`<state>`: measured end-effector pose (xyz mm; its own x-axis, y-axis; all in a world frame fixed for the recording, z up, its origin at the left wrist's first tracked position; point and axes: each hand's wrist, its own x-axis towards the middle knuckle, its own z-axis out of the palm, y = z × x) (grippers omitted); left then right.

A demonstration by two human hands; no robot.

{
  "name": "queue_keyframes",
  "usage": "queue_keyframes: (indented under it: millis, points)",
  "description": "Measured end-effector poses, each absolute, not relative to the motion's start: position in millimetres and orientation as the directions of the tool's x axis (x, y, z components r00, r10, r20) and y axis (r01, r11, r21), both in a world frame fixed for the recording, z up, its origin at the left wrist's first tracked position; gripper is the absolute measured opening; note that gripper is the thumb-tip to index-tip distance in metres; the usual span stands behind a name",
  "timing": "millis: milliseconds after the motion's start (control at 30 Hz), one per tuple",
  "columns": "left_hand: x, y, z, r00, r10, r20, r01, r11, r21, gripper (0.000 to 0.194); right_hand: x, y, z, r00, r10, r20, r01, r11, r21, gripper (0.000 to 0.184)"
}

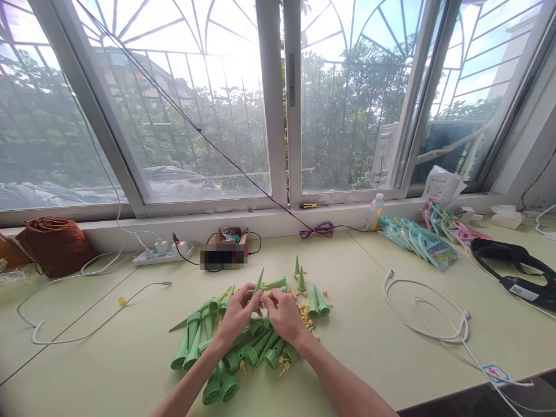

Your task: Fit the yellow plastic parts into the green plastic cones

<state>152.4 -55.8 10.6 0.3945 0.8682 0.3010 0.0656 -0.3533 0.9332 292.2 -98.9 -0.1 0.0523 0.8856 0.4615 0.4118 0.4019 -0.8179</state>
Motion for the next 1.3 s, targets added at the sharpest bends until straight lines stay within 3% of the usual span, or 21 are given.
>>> queue_keyframes:
  millis: [633, 1300]
  points:
    - [145, -49, 16, 0.367, 0.877, 0.312, 0.072, -0.361, 0.930, 0.032, 292, -94, -5, 0.142, 0.868, 0.475, 0.430, 0.378, -0.820, 0.049]
    - [144, -54, 23, 0.388, 0.751, 0.535, 0.277, -0.649, 0.709, 0.018, 294, -91, -4, 0.240, 0.852, 0.466, 0.436, 0.334, -0.836, 0.051]
